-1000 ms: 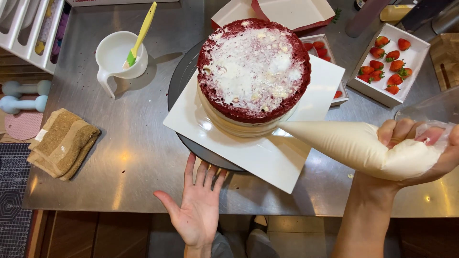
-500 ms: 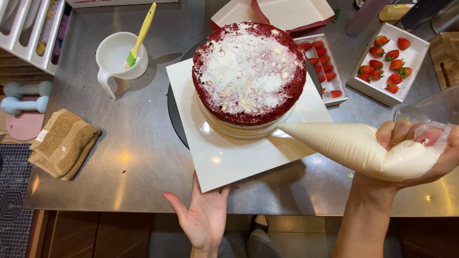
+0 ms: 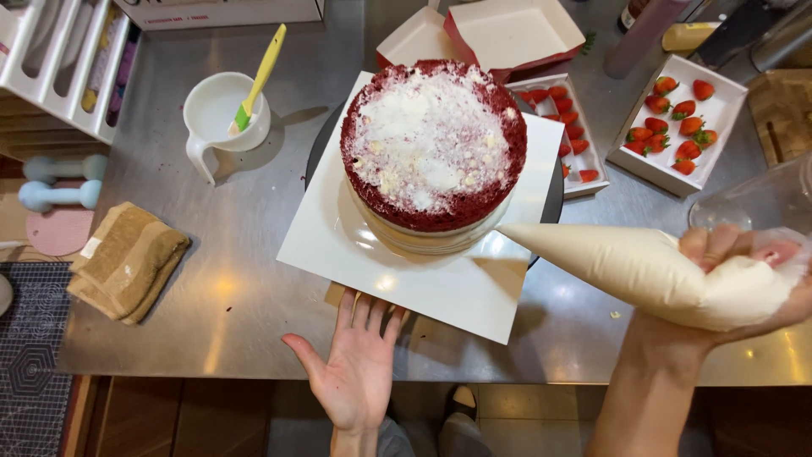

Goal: Piping whipped cream onto a red velvet cake and then transferring additional cream from a bowl to a piping bag.

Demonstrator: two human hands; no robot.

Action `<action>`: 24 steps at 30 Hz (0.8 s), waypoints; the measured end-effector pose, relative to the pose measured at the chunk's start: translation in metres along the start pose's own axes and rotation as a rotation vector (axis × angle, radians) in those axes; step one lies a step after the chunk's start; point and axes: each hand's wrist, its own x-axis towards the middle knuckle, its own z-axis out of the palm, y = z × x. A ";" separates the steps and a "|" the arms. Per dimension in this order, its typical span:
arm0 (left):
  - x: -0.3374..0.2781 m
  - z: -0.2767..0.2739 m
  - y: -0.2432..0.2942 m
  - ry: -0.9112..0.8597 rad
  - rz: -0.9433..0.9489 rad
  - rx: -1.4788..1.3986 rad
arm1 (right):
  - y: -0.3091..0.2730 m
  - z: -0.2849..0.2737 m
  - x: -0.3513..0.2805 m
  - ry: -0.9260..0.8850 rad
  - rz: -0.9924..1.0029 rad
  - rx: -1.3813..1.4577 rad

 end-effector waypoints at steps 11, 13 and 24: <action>-0.036 0.142 0.063 -0.392 0.291 0.738 | -0.086 0.270 -0.024 -0.237 -0.048 -0.806; -0.023 0.177 0.067 -0.772 0.071 0.834 | -0.076 0.312 -0.037 -0.370 -0.007 -1.003; -0.016 0.237 0.129 -1.348 -0.038 0.697 | -0.056 0.345 -0.066 -0.472 0.899 -0.367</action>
